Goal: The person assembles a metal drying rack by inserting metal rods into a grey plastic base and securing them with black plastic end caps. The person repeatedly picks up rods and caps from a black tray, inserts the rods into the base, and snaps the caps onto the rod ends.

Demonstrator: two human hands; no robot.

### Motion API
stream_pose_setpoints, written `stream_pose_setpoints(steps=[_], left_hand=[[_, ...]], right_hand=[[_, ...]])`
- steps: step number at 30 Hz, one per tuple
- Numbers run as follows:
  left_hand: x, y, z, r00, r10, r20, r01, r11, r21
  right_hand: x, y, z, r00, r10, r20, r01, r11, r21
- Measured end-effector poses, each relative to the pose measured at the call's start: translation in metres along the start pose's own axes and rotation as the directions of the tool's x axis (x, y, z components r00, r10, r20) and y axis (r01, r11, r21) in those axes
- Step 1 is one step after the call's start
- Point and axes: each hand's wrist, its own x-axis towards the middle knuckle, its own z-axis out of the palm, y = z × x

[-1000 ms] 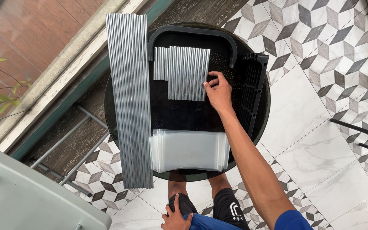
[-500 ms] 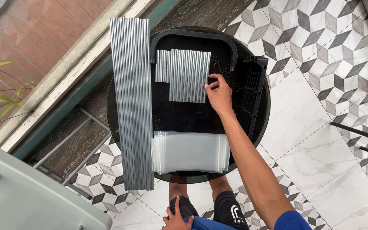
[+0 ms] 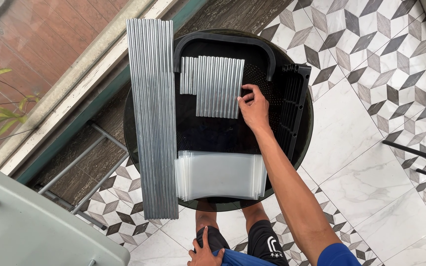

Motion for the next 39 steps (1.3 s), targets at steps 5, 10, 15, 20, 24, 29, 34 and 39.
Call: stream_pose_setpoints(steps=[5, 10, 15, 20, 24, 29, 34, 39], left_hand=[[0.0003, 0.0, -0.0002, 1.0, -0.004, 0.0, 0.004, 1.0, 0.003], [-0.0002, 0.0008, 0.0004, 1.0, -0.007, -0.001, 0.007, 1.0, -0.003], [-0.0008, 0.001, -0.0003, 1.0, 0.004, 0.0, -0.004, 1.0, -0.01], [-0.0007, 0.0006, -0.0014, 1.0, 0.001, 0.007, -0.001, 1.0, -0.013], [-0.0005, 0.0015, -0.0018, 1.0, -0.001, 0.008, 0.001, 1.0, -0.014], [-0.0005, 0.002, -0.0024, 1.0, 0.006, 0.007, -0.005, 1.0, -0.015], [-0.0008, 0.0022, -0.0026, 1.0, 0.008, -0.008, -0.008, 1.0, -0.009], [-0.0017, 0.0016, -0.0035, 1.0, 0.023, -0.019, -0.023, 1.0, -0.02]], right_hand=[[-0.0005, 0.0009, 0.0, 1.0, -0.005, -0.003, 0.005, 1.0, 0.004], [0.001, 0.0013, 0.0008, 1.0, -0.008, -0.003, 0.008, 1.0, -0.001], [0.0017, 0.0024, 0.0007, 1.0, -0.008, -0.007, 0.008, 1.0, 0.004], [0.0029, 0.0044, 0.001, 1.0, -0.01, -0.009, 0.01, 1.0, 0.009], [0.0032, 0.0054, 0.0014, 1.0, -0.012, -0.01, 0.012, 1.0, 0.011], [0.0022, 0.0053, 0.0015, 1.0, -0.019, -0.013, 0.019, 1.0, 0.01], [0.0004, 0.0054, 0.0014, 1.0, -0.018, -0.014, 0.018, 1.0, 0.023], [-0.0032, 0.0056, 0.0014, 1.0, -0.013, -0.011, 0.013, 1.0, 0.029]])
